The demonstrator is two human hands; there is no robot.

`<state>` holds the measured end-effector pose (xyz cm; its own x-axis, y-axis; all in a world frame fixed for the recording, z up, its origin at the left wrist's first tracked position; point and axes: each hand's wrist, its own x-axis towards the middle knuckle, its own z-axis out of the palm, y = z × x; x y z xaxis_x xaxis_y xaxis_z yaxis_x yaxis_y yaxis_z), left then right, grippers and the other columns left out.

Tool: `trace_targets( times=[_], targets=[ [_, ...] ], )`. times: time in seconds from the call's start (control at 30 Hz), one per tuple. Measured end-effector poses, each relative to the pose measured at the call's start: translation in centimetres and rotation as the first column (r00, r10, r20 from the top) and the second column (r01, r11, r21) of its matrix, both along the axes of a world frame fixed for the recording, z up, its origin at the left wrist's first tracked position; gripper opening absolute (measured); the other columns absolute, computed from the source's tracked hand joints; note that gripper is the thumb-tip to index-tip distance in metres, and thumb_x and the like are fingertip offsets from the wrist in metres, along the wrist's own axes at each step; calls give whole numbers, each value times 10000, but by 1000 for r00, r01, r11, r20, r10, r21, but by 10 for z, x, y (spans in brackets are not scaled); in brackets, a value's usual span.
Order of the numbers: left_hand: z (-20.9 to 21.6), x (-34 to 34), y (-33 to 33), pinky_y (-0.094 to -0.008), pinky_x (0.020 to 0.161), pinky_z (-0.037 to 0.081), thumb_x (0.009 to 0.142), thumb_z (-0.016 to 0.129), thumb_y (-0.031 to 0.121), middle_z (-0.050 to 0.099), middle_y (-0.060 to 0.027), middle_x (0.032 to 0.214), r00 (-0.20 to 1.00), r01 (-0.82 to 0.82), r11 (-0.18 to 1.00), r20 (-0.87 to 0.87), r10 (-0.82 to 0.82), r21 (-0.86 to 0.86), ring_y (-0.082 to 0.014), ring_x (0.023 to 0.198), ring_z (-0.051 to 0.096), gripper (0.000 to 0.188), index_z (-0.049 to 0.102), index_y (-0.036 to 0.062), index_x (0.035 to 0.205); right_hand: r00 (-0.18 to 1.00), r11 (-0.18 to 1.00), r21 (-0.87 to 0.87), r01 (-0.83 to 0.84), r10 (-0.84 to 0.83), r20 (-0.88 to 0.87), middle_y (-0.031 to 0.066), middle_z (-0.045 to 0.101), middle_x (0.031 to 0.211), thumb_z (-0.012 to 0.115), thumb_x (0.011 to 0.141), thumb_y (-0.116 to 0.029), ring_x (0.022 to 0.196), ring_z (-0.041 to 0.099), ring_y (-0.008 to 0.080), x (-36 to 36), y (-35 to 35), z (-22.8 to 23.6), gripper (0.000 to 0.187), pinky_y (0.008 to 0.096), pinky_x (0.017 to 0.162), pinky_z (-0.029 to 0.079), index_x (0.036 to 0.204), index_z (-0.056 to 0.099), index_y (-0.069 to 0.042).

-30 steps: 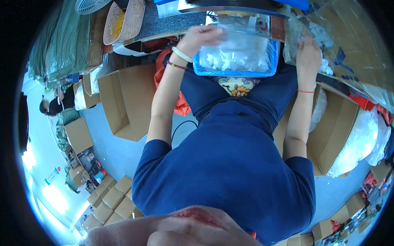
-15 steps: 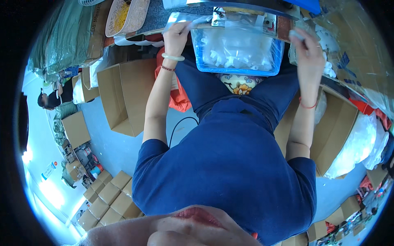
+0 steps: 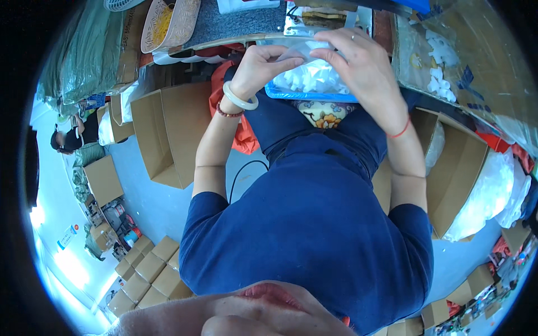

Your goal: Placing items into plastic bags and sealing them using a heat sealer machine.

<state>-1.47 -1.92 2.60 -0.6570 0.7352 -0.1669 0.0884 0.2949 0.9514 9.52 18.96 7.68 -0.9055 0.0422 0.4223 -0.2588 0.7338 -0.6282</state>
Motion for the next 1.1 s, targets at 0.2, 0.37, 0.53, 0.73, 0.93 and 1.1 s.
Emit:
trace_targets(
  times=[0.2,0.37,0.53,0.73,0.93,1.1],
  targets=[
    [-26,-4,17,-270,763,555,889,712,148,730,-92,926,834,185,973,502,-230,138,-146,862,692,226,713,-25,1035,937,974,28,-224,207,281,144,683,997,629,916,-229,896,652,310,-15,20,-14,265,365,778,502,1078,661,-22],
    [-54,-33,52,-340,869,575,918,641,82,694,-161,1079,599,-135,916,768,-228,377,-263,988,694,258,638,-77,1122,922,946,-73,314,-286,261,127,693,1110,619,938,-286,963,682,258,0,56,-29,349,331,842,503,1214,636,-73],
    [-70,-46,67,-373,884,573,923,628,78,676,-192,1110,581,-180,954,809,-93,239,-279,1030,676,265,628,-73,1141,676,549,446,707,-710,-197,166,666,1094,555,968,-314,1005,624,363,17,114,-89,329,401,857,504,1180,639,-77],
    [-77,-51,37,-317,802,539,856,759,242,702,-52,1064,836,-16,995,547,-42,100,-158,967,671,352,686,49,1141,748,570,593,568,-659,-83,186,641,1049,563,947,-201,967,596,387,10,136,-133,265,469,792,504,1175,612,-75],
    [-74,-127,17,-467,982,433,895,644,364,606,-196,1259,454,-426,905,-866,207,-8,-350,1183,558,481,608,17,1227,754,666,424,614,-654,-66,193,634,1079,542,964,-157,960,617,393,0,124,-118,241,457,801,503,1180,617,-82],
    [-107,-85,-24,-518,1148,228,856,664,438,378,-172,1500,485,-242,904,-850,-203,-354,-302,1402,348,705,438,55,1403,747,713,248,656,-661,-77,188,623,1104,544,966,-137,988,618,379,13,124,-121,240,432,846,497,1181,627,-73]
  ],
)
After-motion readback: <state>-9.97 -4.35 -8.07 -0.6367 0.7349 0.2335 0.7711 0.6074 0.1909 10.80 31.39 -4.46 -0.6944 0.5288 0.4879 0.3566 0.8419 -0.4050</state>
